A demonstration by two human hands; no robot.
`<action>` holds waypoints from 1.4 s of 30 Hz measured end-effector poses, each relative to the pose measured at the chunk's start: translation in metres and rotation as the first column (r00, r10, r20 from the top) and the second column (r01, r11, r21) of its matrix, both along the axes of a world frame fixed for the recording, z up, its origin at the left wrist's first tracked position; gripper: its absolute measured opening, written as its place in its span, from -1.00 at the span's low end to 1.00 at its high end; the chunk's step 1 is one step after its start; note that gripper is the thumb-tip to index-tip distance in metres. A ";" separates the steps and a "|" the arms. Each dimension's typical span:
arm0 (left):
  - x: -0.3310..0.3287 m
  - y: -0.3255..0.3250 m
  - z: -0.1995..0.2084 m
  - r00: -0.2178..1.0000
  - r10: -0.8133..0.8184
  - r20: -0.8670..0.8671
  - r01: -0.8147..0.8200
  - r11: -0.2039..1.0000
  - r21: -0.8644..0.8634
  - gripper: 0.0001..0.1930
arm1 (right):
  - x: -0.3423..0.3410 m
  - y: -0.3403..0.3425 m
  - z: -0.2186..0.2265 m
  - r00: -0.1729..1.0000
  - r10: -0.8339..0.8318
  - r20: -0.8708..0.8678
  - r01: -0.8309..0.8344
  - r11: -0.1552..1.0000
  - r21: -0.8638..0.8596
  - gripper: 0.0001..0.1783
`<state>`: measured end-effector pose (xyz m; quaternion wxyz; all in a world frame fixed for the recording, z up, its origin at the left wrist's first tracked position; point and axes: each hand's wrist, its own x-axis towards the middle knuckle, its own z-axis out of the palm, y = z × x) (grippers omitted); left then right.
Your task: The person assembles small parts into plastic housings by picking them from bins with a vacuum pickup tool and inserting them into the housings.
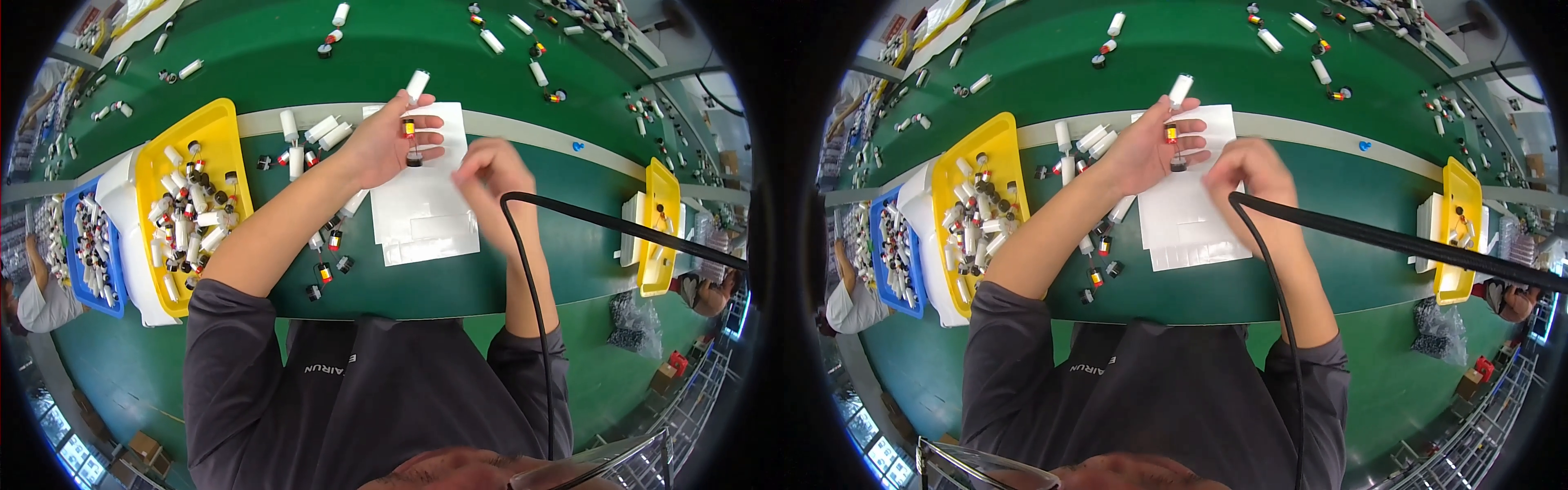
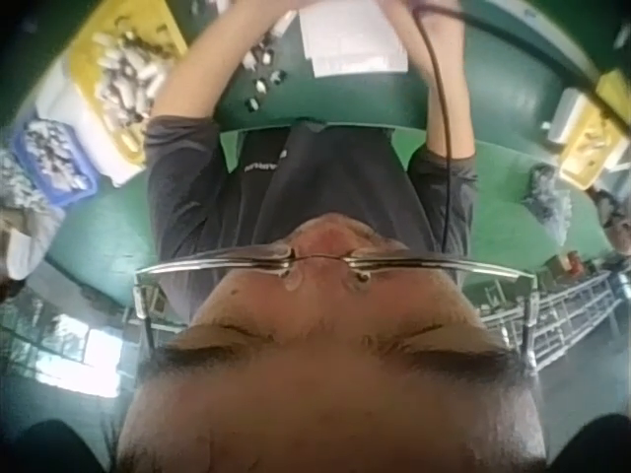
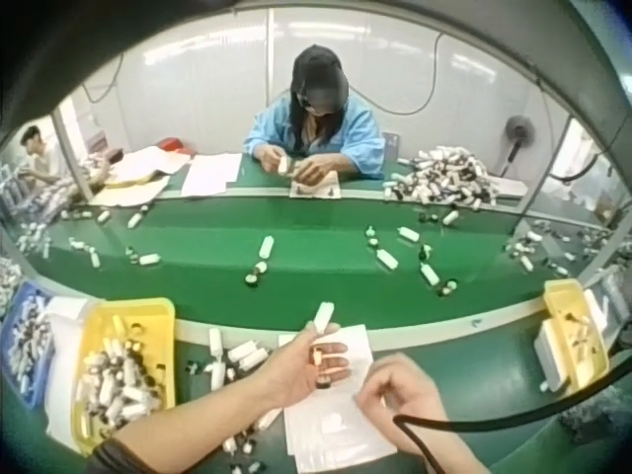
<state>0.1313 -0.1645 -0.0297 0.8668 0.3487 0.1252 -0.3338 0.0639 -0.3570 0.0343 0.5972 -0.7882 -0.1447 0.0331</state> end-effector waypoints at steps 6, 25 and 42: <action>0.002 -0.002 0.009 0.996 0.081 -0.045 -0.088 0.982 -0.167 -0.50 | 0.024 0.021 -0.024 0.947 -0.321 -0.016 0.308 0.895 0.322 -0.89; -0.010 -0.007 -0.003 0.841 -0.131 0.525 0.036 0.982 0.187 -0.65 | 0.020 0.021 -0.045 0.846 -0.379 0.376 0.437 0.896 -0.081 -0.86; -0.004 -0.004 0.005 0.842 0.009 0.539 -0.105 0.984 0.148 -0.69 | 0.022 0.025 -0.041 0.651 -0.127 0.749 0.470 0.842 -0.266 -0.76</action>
